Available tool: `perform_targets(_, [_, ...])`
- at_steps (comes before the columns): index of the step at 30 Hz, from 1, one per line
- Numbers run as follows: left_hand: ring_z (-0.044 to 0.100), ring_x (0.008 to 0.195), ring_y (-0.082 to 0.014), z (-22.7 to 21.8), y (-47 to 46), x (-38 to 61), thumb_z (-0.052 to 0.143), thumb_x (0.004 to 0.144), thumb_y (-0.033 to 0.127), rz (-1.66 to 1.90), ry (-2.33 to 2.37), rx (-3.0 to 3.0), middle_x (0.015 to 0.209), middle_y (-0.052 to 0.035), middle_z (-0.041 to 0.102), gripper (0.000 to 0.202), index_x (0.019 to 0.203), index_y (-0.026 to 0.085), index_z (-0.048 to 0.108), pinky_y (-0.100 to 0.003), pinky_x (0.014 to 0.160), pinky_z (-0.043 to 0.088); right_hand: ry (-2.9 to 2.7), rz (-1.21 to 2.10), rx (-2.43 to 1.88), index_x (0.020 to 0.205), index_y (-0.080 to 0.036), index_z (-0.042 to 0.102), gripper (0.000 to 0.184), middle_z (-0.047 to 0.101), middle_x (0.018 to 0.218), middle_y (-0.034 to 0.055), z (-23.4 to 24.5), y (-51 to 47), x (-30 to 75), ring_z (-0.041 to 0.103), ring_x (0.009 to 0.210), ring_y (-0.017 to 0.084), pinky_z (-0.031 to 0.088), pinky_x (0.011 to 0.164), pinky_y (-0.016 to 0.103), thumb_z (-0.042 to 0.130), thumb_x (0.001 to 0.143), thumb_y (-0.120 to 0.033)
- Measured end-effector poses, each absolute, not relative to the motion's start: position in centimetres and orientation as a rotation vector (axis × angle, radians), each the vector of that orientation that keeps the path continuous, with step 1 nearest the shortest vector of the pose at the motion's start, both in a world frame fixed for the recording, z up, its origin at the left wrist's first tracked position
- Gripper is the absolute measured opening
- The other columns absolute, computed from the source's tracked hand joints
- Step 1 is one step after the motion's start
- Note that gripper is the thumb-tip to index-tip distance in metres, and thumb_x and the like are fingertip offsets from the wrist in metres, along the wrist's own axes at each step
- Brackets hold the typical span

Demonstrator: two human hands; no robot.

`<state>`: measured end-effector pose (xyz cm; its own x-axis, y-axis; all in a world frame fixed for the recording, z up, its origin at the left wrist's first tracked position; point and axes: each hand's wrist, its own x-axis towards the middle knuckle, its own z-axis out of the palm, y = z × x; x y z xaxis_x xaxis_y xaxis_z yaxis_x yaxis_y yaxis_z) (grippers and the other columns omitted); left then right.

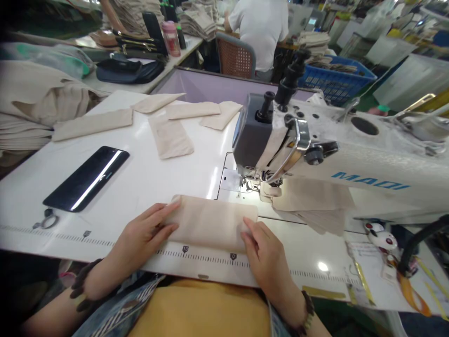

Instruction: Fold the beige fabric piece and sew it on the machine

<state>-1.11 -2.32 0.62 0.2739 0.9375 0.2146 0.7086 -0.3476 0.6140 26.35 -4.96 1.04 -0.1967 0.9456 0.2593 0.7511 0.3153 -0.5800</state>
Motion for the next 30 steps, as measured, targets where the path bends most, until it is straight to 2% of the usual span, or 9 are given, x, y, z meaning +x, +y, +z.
perform_targets(4, [0.059,0.081,-0.0145,0.72,-2.08,-1.20,0.042,0.088,0.028,0.764,1.491,2.168,0.092,-0.0049,0.058,0.026,0.101,0.017,0.062,-0.023,0.074,0.051,-2.009,0.416,-1.524,0.104,-0.015,0.058,0.022,0.061,0.083,0.0072,1.02,-5.03,26.18,0.058,0.075,0.018,0.048,0.066,0.028,0.042,0.091,-0.025])
perform_targets(11, [0.059,0.076,-0.0145,0.83,-2.11,-1.05,0.044,0.087,0.033,0.737,1.554,2.104,0.090,-0.0047,0.058,0.029,0.102,0.016,0.062,-0.024,0.072,0.052,-2.030,0.357,-1.548,0.100,-0.016,0.060,0.022,0.060,0.083,0.0058,0.85,-5.14,26.46,0.059,0.074,0.017,0.047,0.064,0.026,0.044,0.091,-0.028])
perform_targets(21, [0.058,0.075,-0.0139,0.93,-2.15,-0.95,0.043,0.087,0.025,0.709,1.549,2.123,0.087,-0.0041,0.057,0.025,0.101,0.015,0.061,-0.024,0.071,0.052,-2.080,0.168,-1.501,0.097,-0.019,0.061,0.025,0.062,0.082,0.0041,0.78,-4.98,26.56,0.061,0.074,0.017,0.049,0.063,0.025,0.042,0.092,-0.033])
perform_targets(30, [0.058,0.075,-0.0139,1.19,-2.00,-0.78,0.041,0.088,0.026,0.667,1.560,2.120,0.088,-0.0040,0.057,0.025,0.101,0.016,0.060,-0.024,0.070,0.051,-2.098,0.137,-1.460,0.093,-0.020,0.060,0.022,0.064,0.082,0.0014,1.17,-4.81,26.38,0.062,0.073,0.014,0.048,0.067,0.022,0.040,0.094,-0.029])
